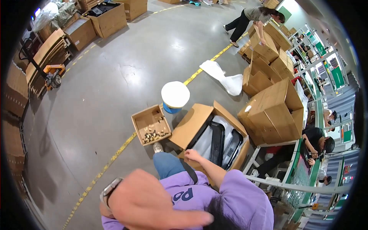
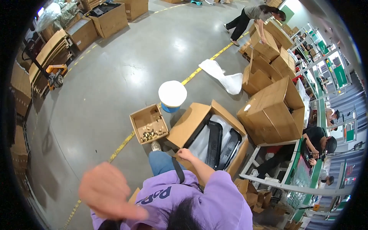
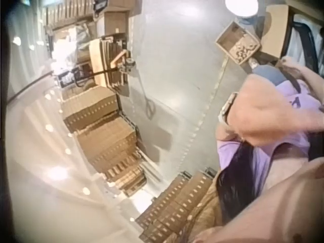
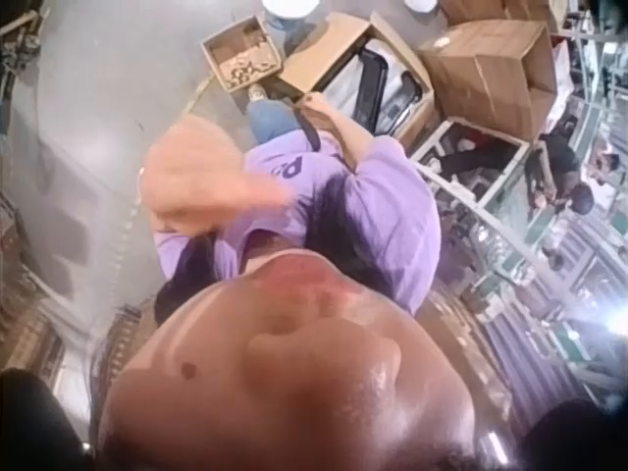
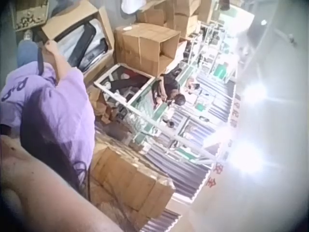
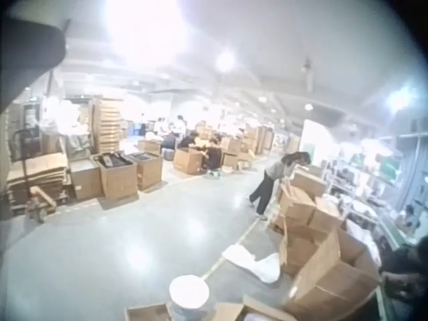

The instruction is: Unpack plastic treadmill console covers from a box and apply adhesive labels to them.

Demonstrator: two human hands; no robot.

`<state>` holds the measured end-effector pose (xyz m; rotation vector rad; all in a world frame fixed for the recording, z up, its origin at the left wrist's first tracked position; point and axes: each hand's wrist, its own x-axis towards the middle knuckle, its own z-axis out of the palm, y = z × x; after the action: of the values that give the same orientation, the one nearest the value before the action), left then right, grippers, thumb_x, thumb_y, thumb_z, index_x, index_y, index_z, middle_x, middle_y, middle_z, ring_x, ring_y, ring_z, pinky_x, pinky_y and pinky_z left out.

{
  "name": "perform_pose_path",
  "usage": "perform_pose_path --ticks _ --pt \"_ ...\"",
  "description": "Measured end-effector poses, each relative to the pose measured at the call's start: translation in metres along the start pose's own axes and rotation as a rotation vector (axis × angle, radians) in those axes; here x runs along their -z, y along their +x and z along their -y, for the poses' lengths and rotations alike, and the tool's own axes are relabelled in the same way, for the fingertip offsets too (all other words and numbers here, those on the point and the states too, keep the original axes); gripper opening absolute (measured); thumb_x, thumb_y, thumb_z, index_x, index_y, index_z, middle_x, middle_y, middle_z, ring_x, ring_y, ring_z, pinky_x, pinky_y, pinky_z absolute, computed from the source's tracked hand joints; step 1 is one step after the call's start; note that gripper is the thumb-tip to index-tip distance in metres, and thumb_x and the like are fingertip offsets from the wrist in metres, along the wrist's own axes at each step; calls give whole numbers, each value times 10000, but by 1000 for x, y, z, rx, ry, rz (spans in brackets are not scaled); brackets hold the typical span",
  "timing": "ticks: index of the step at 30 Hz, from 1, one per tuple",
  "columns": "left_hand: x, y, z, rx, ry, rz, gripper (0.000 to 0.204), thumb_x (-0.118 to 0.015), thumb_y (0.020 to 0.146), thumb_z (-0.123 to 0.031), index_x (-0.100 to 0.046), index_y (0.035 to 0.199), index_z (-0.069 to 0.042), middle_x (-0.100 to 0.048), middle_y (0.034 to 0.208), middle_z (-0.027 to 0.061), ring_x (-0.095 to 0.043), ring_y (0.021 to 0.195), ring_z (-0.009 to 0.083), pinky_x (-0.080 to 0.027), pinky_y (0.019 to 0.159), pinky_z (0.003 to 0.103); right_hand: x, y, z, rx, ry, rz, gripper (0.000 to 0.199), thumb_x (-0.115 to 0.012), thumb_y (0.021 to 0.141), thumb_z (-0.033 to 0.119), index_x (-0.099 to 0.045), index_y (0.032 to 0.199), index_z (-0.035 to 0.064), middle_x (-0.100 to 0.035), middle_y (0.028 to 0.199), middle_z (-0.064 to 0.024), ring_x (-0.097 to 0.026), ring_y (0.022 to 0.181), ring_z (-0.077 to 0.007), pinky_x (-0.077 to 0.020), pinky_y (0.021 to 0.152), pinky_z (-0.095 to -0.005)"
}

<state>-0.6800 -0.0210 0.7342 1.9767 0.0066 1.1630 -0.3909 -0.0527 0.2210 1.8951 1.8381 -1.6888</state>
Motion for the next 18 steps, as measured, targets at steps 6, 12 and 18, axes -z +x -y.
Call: perform_pose_path --ticks 6,12,18 --pt "83 94 25 -133 -2 219 234 -644 720 -14 -701 944 19 -356 488 -28 -353 359 59 -217 346 220 73 80 117 148 491 44 216 -530 826 87 -569 1012 -15 -626 755 -66 -613 619 -142 -488 563 -256" --pt "112 96 51 -249 -15 122 260 -590 725 -3 -683 961 53 -372 496 -14 -366 358 73 -242 332 229 87 96 129 100 430 -62 194 -547 850 119 -583 985 -15 -623 731 -72 -608 607 -132 -490 560 -261" --pt "181 112 85 -298 -235 309 345 -525 783 -83 -617 1059 103 -396 496 2 -415 361 114 -288 321 274 55 90 52 -276 229 -130 180 -571 782 187 -656 821 33 -629 648 -64 -599 530 -145 -488 479 -292"
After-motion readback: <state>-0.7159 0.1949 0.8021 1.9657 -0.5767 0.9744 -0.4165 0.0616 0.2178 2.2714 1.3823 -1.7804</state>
